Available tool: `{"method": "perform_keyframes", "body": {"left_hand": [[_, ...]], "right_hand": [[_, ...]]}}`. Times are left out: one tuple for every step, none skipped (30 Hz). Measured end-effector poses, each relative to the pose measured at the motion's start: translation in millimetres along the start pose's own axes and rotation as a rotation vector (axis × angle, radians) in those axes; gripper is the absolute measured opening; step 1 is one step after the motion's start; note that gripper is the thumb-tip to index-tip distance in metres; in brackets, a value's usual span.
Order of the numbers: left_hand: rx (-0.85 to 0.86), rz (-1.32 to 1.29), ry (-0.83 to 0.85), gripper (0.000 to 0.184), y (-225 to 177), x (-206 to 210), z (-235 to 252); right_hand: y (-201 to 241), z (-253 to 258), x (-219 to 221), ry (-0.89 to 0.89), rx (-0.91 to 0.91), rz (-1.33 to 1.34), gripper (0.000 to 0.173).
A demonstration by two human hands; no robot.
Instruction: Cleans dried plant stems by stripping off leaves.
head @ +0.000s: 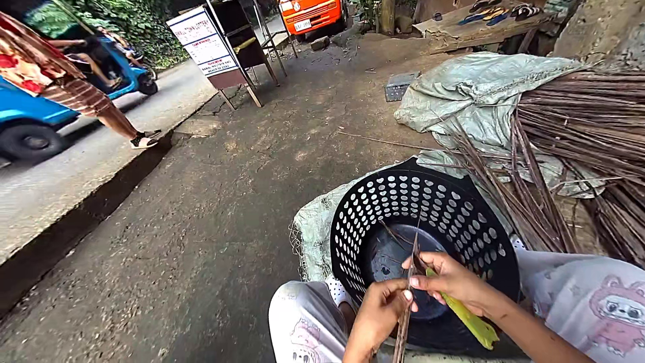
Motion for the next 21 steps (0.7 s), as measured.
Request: {"method": "perform_keyframes", "body": {"left_hand": [[-0.012,-0.039,-0.018,0.022,1.4,-0.8,1.5],[-0.022,-0.06,-0.019,0.023,2.6,-1.0,2.6],[-0.036,-0.067,-0.004,0.024,3.8,-0.9,3.2],[-0.05,-0.069,0.018,0.024,4.7,-0.5,3.5],[-0.064,-0.071,0.041,0.025,5.3,-0.2,3.3],[-0.076,-0.072,0.055,0.025,5.8,-0.1,3.2],[-0.086,-0.067,0.06,0.025,6.6,0.0,3.2],[-0.094,-0.054,0.053,0.025,7.3,0.1,3.0],[-0.096,-0.031,0.038,0.026,7.6,0.0,3.0],[-0.084,0.008,0.024,0.027,7.2,-0.1,3.1],[-0.07,0.064,0.015,0.027,6.5,0.0,3.1],[-0.058,0.135,0.013,0.028,4.6,0.6,2.7],[-0.045,0.21,0.014,0.029,2.3,1.5,2.6],[-0.043,0.28,0.024,0.03,0.7,3.2,2.3],[-0.044,0.341,0.039,0.031,-0.1,5.2,2.1],[-0.039,0.396,0.048,0.032,-0.5,6.9,2.0],[-0.025,0.443,0.038,0.033,-1.4,7.7,1.9],[-0.007,0.483,0.012,0.032,-2.4,7.4,1.7],[0.005,0.513,-0.021,0.031,-3.3,6.7,1.3],[0.008,0.533,-0.052,0.029,-4.1,6.0,1.0],[0.016,0.542,-0.081,0.027,-5.1,5.7,0.5]], "right_hand": [[0.3,1.0,-0.4,-0.029,-0.002,0.007,0.02],[0.8,1.8,-1.5,-0.054,0.002,0.006,0.019],[1.5,2.3,-2.6,-0.07,0.012,0.0,0.018],[1.6,2.5,-3.2,-0.078,0.024,-0.01,0.018],[1.3,2.1,-3.3,-0.075,0.037,-0.022,0.018],[0.9,1.5,-3.0,-0.069,0.048,-0.027,0.018],[0.4,0.7,-3.0,-0.064,0.056,-0.027,0.017],[0.1,0.1,-3.0,-0.059,0.061,-0.026,0.016],[-0.4,0.0,-3.4,-0.058,0.063,-0.027,0.016],[-1.0,0.0,-3.5,-0.058,0.066,-0.032,0.017],[-1.5,0.0,-3.6,-0.059,0.067,-0.04,0.017],[-2.0,0.0,-3.7,-0.063,0.064,-0.053,0.017],[-3.0,0.4,-3.9,-0.071,0.063,-0.069,0.016],[-4.3,0.7,-3.9,-0.079,0.066,-0.082,0.015],[-6.0,0.8,-3.8,-0.087,0.074,-0.093,0.014],[-7.6,0.5,-3.6,-0.092,0.081,-0.102,0.014],[-8.8,0.5,-3.3,-0.096,0.087,-0.109,0.013],[-9.3,0.5,-3.0,-0.096,0.085,-0.116,0.013],[-9.4,0.3,-2.5,-0.096,0.078,-0.123,0.013],[-8.9,0.1,-2.3,-0.102,0.067,-0.132,0.014],[-8.2,-0.2,-2.8,-0.118,0.051,-0.141,0.014]]}}
Point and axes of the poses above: each hand's wrist, its own z-axis towards the middle knuckle, its own x-axis out of the palm, y = z × x, the point moved 10 cm from there along z, towards the middle knuckle, and after that the axes turned 14 degrees about -y, right-handed, at the moved point
